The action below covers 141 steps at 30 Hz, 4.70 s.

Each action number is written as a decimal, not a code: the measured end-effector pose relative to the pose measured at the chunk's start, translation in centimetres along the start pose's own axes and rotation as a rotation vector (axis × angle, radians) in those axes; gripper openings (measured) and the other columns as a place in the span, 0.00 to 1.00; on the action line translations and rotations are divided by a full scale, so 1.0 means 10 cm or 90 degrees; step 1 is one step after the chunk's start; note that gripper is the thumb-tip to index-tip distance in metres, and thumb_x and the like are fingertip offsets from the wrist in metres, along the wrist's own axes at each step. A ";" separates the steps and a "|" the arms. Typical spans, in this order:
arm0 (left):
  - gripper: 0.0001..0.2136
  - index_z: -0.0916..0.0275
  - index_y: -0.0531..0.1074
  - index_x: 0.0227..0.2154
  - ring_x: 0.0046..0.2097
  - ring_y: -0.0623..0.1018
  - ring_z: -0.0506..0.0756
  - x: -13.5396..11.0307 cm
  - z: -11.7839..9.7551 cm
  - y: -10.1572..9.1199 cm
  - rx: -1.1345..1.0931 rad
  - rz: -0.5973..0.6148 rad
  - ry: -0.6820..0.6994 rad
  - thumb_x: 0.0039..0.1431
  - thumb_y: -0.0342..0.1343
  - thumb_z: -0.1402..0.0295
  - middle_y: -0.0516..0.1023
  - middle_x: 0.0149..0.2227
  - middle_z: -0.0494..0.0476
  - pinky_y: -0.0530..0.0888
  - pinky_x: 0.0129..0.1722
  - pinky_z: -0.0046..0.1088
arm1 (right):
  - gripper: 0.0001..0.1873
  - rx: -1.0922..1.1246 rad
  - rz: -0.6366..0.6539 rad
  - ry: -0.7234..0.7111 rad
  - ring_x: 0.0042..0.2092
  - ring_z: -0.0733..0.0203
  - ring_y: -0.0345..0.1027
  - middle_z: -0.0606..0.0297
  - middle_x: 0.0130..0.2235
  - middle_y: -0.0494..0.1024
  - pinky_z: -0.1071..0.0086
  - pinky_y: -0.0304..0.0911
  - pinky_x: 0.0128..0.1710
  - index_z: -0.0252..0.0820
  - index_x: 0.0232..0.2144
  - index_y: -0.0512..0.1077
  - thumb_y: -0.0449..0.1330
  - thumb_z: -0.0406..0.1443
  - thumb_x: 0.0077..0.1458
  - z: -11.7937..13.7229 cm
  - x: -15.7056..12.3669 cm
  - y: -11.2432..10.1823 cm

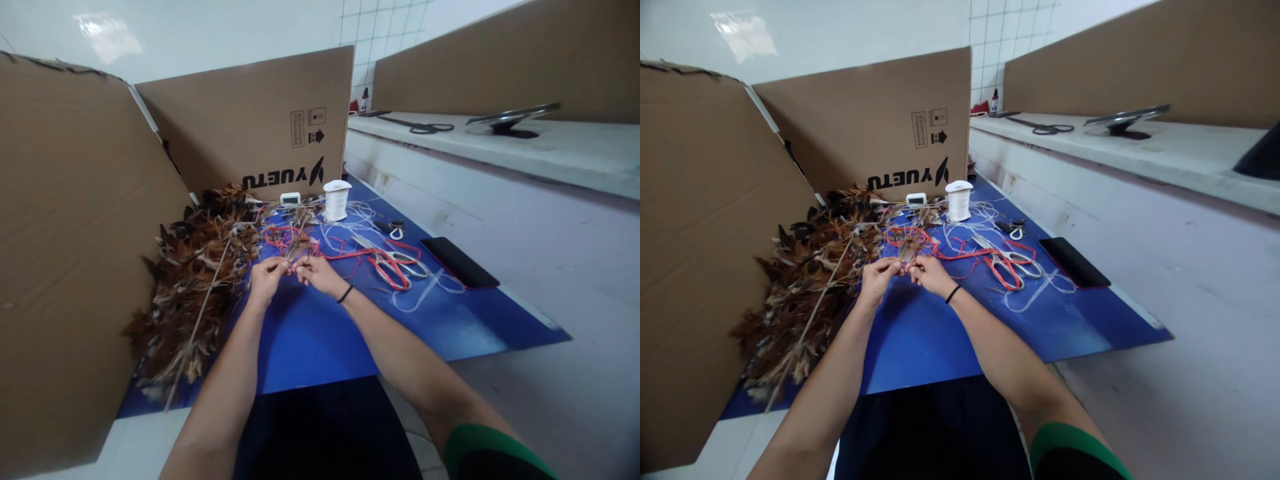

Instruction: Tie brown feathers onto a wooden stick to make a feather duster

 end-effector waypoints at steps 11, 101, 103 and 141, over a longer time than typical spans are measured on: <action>0.08 0.64 0.78 0.24 0.27 0.75 0.51 0.01 0.10 -0.05 0.001 -0.056 -0.018 0.45 0.61 0.64 0.77 0.29 0.56 0.73 0.30 0.28 | 0.12 -0.177 -0.091 -0.078 0.31 0.64 0.66 0.66 0.29 0.75 0.70 0.59 0.36 0.40 0.34 0.74 0.54 0.40 0.53 0.04 0.06 -0.13; 0.10 0.64 0.69 0.27 0.19 0.65 0.44 -0.09 0.14 0.31 -0.107 0.094 -0.088 0.48 0.60 0.62 0.71 0.21 0.48 0.59 0.16 0.18 | 0.03 -0.041 0.062 0.142 0.21 0.73 0.54 0.72 0.19 0.67 0.76 0.49 0.21 0.36 0.19 0.70 0.60 0.32 0.40 0.00 -0.07 -0.14; 0.10 0.64 0.70 0.26 0.20 0.66 0.44 -0.09 0.18 0.32 -0.082 0.112 -0.104 0.47 0.60 0.63 0.71 0.21 0.49 0.59 0.17 0.18 | 0.03 -0.139 0.047 0.118 0.24 0.71 0.58 0.70 0.21 0.70 0.75 0.52 0.25 0.36 0.21 0.73 0.59 0.32 0.41 0.00 -0.05 -0.20; 0.15 0.66 0.68 0.23 0.16 0.62 0.43 -0.15 0.20 0.38 -0.110 0.185 -0.201 0.40 0.65 0.61 0.72 0.19 0.51 0.57 0.15 0.20 | 0.05 -0.490 -0.038 -0.185 0.38 0.60 0.62 0.65 0.33 0.75 0.64 0.51 0.44 0.42 0.31 0.74 0.58 0.33 0.49 0.48 -0.14 -0.25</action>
Point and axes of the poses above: each hand's wrist, its own x-axis towards the middle knuckle, its own y-axis out of the palm, z = x × y, the point moved 8 cm from there along x, towards the middle knuckle
